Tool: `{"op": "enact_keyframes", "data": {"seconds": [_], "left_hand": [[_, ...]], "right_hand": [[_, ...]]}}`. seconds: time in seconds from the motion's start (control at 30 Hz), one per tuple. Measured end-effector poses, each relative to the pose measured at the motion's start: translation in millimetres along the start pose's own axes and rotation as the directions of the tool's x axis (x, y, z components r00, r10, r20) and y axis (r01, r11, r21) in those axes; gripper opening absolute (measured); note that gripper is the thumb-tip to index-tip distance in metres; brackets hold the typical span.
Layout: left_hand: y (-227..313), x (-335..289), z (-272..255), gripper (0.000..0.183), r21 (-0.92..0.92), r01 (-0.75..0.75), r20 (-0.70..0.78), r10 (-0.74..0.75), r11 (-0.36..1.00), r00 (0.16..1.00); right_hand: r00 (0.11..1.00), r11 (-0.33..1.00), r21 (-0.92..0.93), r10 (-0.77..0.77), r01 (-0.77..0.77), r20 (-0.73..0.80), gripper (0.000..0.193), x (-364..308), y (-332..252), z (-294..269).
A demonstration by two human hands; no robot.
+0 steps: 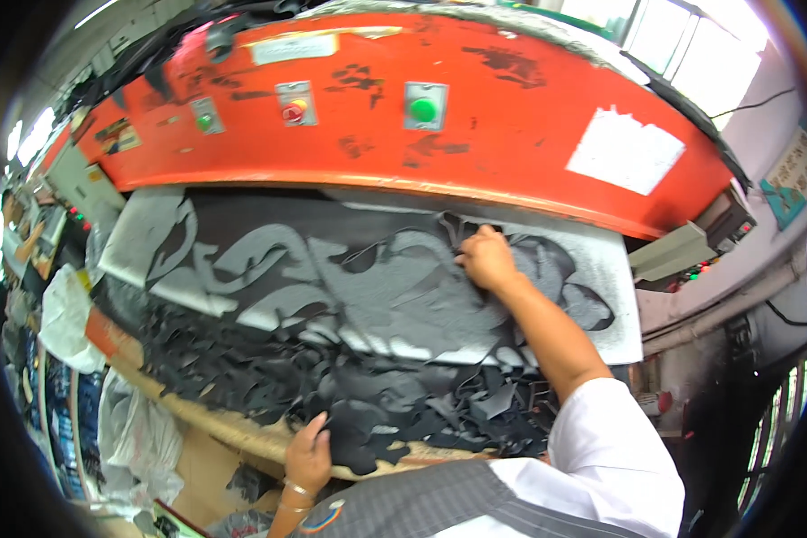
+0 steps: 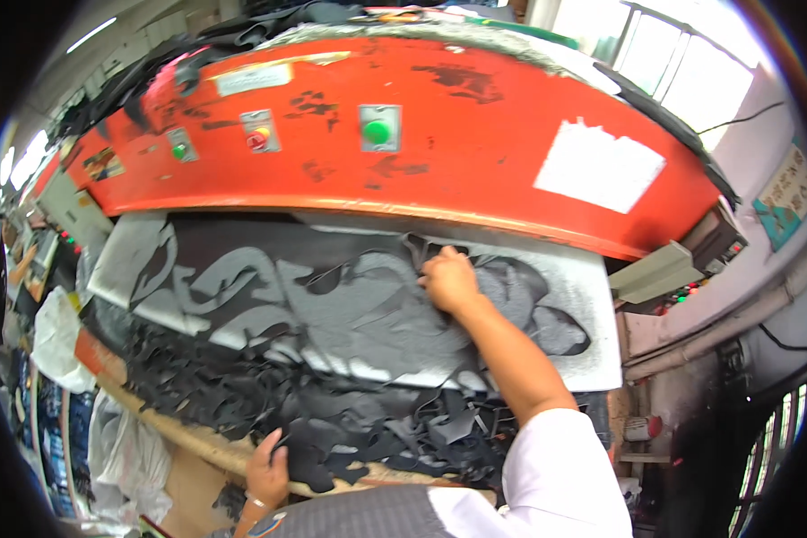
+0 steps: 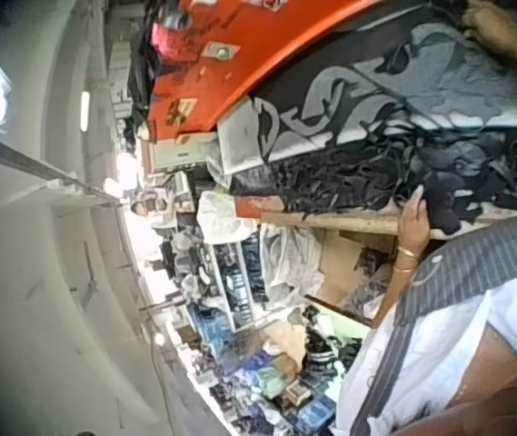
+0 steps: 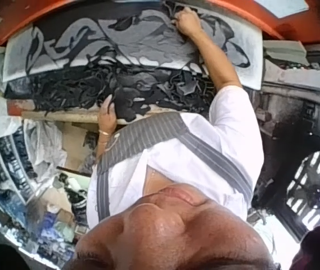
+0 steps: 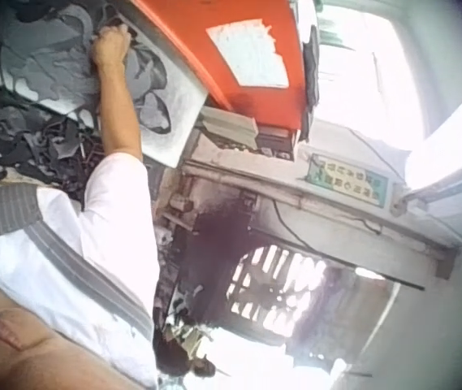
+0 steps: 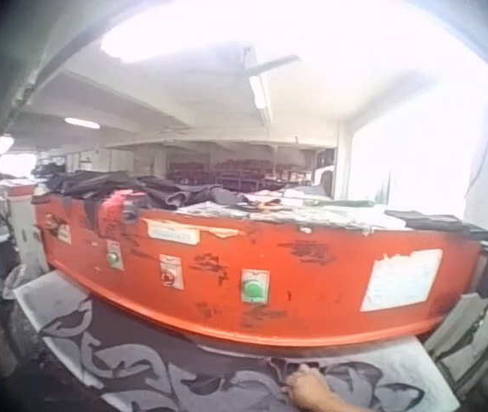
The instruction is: Using an industrial clicker press to cut pattern pieces from a sheet of leather for shoe manufacturing.
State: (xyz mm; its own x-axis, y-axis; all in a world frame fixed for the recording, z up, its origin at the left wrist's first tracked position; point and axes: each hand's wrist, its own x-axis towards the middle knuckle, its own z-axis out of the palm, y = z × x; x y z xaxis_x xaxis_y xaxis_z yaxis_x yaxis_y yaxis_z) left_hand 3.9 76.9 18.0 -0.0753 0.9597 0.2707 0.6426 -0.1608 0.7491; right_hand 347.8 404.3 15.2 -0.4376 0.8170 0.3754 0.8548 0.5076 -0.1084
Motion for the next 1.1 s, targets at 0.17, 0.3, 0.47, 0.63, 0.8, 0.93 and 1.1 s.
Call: {"op": "enact_keyframes", "data": {"seconds": [0.17, 0.3, 0.47, 0.63, 0.8, 0.93, 1.1], "left_hand": [[2.1, 18.0, 6.0, 0.024, 0.025, 0.006, 0.054, -0.007, 1.0, 0.999], [11.9, 33.9, 12.8, 0.025, 0.035, 0.058, 0.05, -0.06, 0.998, 0.997], [-1.5, 29.0, 17.7, 0.024, 0.125, 0.028, 0.057, -0.035, 0.992, 0.998], [9.6, 32.3, 13.1, 0.027, 0.037, 0.151, 0.105, -0.154, 0.988, 0.982], [66.8, 10.9, 16.8, 0.026, -0.393, 0.26, 0.174, -0.207, 0.882, 0.963], [28.1, -45.0, -5.5, 0.039, -0.502, 0.213, 0.22, -0.115, 0.838, 0.969], [-1.0, -95.3, -45.2, 0.025, -0.357, 0.165, 0.214, -0.091, 0.919, 0.973]], "right_hand": [[0.993, 0.994, 0.071, 0.076, -0.082, 0.088, 0.018, -2.0, 16.3, -9.6], [0.927, 0.816, 0.471, 0.374, -0.334, 0.01, 0.027, 23.4, 46.8, -95.9], [0.971, 0.786, 0.615, 0.188, -0.057, -0.15, 0.02, 6.3, 40.2, -194.4], [0.992, 0.641, 0.757, 0.086, -0.126, 0.092, 0.024, -79.6, -48.4, -145.4], [0.969, 0.406, 0.898, -0.095, -0.172, 0.228, 0.025, -148.5, -188.5, -120.0], [0.98, 0.462, 0.884, -0.138, -0.063, 0.142, 0.025, -192.4, -277.3, -105.0], [0.897, 0.399, 0.851, -0.132, -0.341, 0.421, 0.023, -216.0, -332.1, -133.5]]}}
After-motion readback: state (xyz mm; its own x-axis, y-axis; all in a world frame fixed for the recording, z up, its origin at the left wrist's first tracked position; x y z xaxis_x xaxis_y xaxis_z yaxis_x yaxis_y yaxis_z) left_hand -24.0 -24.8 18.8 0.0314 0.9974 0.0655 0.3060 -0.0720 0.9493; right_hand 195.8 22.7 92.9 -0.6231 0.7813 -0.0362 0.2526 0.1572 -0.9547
